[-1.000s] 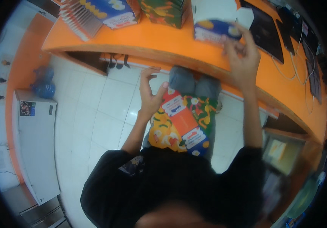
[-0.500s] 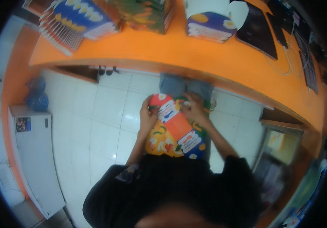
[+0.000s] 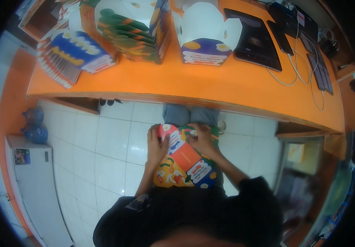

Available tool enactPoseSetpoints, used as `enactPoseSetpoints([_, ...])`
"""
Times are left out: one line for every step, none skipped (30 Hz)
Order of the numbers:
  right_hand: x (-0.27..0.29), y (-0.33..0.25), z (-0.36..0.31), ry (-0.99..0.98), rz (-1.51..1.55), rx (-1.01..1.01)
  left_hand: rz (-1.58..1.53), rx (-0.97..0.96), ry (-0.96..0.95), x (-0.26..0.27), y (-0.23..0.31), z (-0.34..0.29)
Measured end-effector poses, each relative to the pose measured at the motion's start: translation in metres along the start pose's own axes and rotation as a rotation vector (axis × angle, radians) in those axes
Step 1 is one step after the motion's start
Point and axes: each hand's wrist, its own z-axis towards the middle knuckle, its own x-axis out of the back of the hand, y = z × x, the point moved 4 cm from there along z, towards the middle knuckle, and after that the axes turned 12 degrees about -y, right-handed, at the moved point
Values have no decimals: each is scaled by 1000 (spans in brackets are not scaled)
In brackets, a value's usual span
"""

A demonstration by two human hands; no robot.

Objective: The person folds flat, colorful cardboard pieces into small hexagonal boxes and places them on an orange countertop. They handle each piece by hand, folding edges and tucking flaps to form the box shape, then stack the finished boxes on the counter.

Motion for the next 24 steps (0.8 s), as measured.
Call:
enactPoseSetpoints([3, -2, 0, -8, -13, 7, 21, -32, 23, 1, 4, 2])
enactPoseSetpoints([6, -5, 0, -15, -24, 8, 42, -64, 44, 3, 8, 5])
enactPoseSetpoints([9, -9, 0, -13, -11, 12, 77, -95, 71, 6, 13, 7])
enactPoseSetpoints([12, -13, 0, -9, 4, 11, 112, -126, 97, 9, 17, 10])
enactPoseSetpoints([16, -18, 0, -5, 19, 10, 152, -165, 120, 12, 22, 11])
enactPoseSetpoints([19, -22, -1, -10, 32, 3, 173, -172, 92, 14, 26, 14])
enactPoseSetpoints([22, -25, -2, -16, 45, -3, 198, -187, 63, 15, 31, 15])
enactPoseSetpoints([24, -28, -3, -23, 48, -6, 222, -192, 33, 15, 35, 17])
enactPoseSetpoints([26, -31, -3, -22, 37, 3, 308, -197, 20, 14, 40, 17])
enactPoseSetpoints([27, -34, -3, -23, 20, 15, 394, -191, 4, 11, 45, 16])
enactPoseSetpoints([27, -35, -4, -23, 4, 27, 481, -184, -13, 8, 49, 15])
enactPoseSetpoints([27, -36, -4, -23, -1, 48, 492, -170, -71, 4, 50, 15])
enactPoseSetpoints([25, -36, -5, -23, -6, 70, 501, -157, -128, 0, 51, 16])
enactPoseSetpoints([24, -36, -5, -21, -13, 92, 514, -163, -188, -3, 51, 16])
enactPoseSetpoints([21, -33, -6, -35, -3, 85, 435, -118, -232, -4, 49, 16])
enactPoseSetpoints([18, -31, -7, -47, 7, 78, 429, -124, -228, -3, 48, 17])
enactPoseSetpoints([16, -29, -7, -58, 15, 73, 421, -136, -224, -3, 48, 17])
enactPoseSetpoints([14, -28, -8, -45, 0, 91, 429, -140, -219, -2, 46, 16])
enactPoseSetpoints([13, -27, -9, -33, -14, 107, 456, -163, -207, -2, 46, 16])
enactPoseSetpoints([12, -27, -9, -23, -27, 123, 498, -175, -195, -2, 46, 15])
enactPoseSetpoints([11, -26, -10, -28, -8, 115, 551, -214, -172, -2, 47, 14])
enactPoseSetpoints([11, -26, -11, -35, 14, 107, 555, -200, -185, -3, 47, 13])
enactPoseSetpoints([11, -28, -12, -45, 38, 99, 570, -209, -186, -2, 47, 11])
enactPoseSetpoints([12, -29, -13, -42, 69, 88, 587, -216, -186, -1, 48, 10])
